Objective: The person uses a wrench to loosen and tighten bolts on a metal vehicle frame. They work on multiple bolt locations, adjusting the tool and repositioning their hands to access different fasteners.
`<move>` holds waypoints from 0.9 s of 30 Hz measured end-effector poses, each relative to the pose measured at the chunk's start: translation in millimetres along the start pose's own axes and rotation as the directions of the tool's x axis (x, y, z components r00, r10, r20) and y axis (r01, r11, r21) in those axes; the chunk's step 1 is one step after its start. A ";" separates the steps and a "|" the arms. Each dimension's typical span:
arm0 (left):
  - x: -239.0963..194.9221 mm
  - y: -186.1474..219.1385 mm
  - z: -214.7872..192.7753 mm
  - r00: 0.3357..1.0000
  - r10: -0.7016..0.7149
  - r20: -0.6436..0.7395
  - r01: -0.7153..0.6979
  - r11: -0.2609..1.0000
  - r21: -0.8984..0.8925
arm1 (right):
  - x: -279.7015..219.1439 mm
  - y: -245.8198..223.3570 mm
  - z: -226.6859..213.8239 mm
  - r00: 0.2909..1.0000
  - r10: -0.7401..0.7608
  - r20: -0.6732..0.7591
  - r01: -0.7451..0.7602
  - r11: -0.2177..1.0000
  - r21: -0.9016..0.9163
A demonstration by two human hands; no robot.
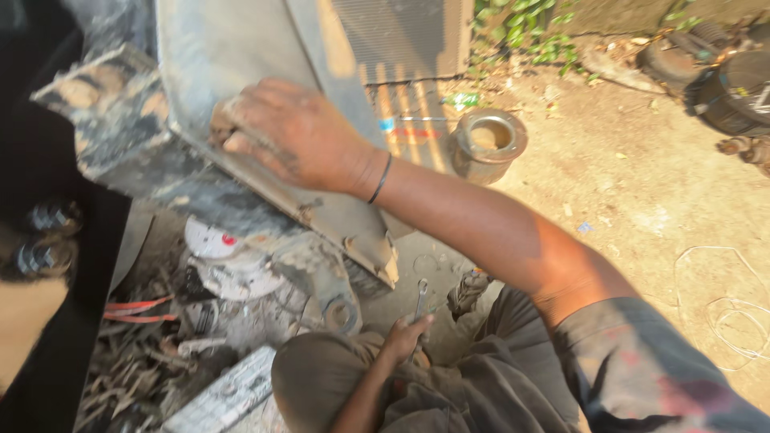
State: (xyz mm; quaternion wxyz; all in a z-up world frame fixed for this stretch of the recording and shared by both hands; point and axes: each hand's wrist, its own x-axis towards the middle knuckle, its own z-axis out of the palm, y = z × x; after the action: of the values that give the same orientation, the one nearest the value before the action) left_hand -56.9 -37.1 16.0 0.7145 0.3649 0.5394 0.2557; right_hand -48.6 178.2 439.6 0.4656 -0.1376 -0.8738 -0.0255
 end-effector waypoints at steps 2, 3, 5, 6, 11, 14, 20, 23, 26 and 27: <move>3.1 -4.8 2.4 0.998 -0.066 0.011 0.066 0.996 -0.054 | -1.6 -2.3 4.7 1.000 0.000 -0.007 -0.001 0.998 -0.070; 4.5 -7.7 3.9 0.999 -0.046 0.030 0.048 0.997 -0.064 | -2.9 -2.7 4.8 1.000 0.000 -0.011 -0.001 0.995 -0.102; 8.4 -10.1 -0.1 0.999 -0.023 0.035 0.025 0.998 -0.058 | -3.0 -3.0 3.6 1.000 0.022 0.000 -0.022 0.998 -0.057; 10.2 -10.5 -0.4 0.999 -0.021 0.026 0.022 0.999 -0.045 | -2.4 -3.8 2.5 0.999 0.032 0.009 -0.032 0.999 -0.029; 12.2 -10.2 6.9 0.999 -0.032 0.034 0.031 0.999 0.038 | 1.0 -14.1 -4.4 0.997 0.071 -0.024 -0.071 0.997 -0.020; 15.6 -6.8 0.5 0.998 -0.050 0.029 0.049 0.998 0.048 | 0.3 -11.8 -7.9 0.998 0.067 -0.017 -0.067 0.997 0.032; 23.1 -19.9 -6.0 0.996 -0.069 0.047 0.070 0.997 -0.016 | -1.8 2.3 -3.6 0.999 -0.033 -0.007 0.032 0.999 -0.034; 24.5 -14.6 -6.3 0.996 -0.073 0.054 0.074 0.997 -0.003 | -0.9 7.7 -3.3 0.996 -0.083 0.011 0.084 0.995 -0.055; 7.9 -9.6 -2.8 0.995 -0.072 0.074 0.072 0.997 0.004 | -2.9 11.0 -0.4 0.993 -0.109 0.042 0.112 0.990 -0.083; 12.0 -2.5 -3.6 0.993 -0.069 0.098 0.068 0.998 0.012 | -2.2 13.5 0.6 0.992 -0.115 0.054 0.119 0.989 -0.090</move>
State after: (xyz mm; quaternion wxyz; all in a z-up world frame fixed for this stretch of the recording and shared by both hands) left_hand -57.0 -28.6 6.4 0.7469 0.3613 0.5169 0.2107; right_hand -44.3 190.8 436.3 0.4350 -0.1081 -0.8894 -0.0902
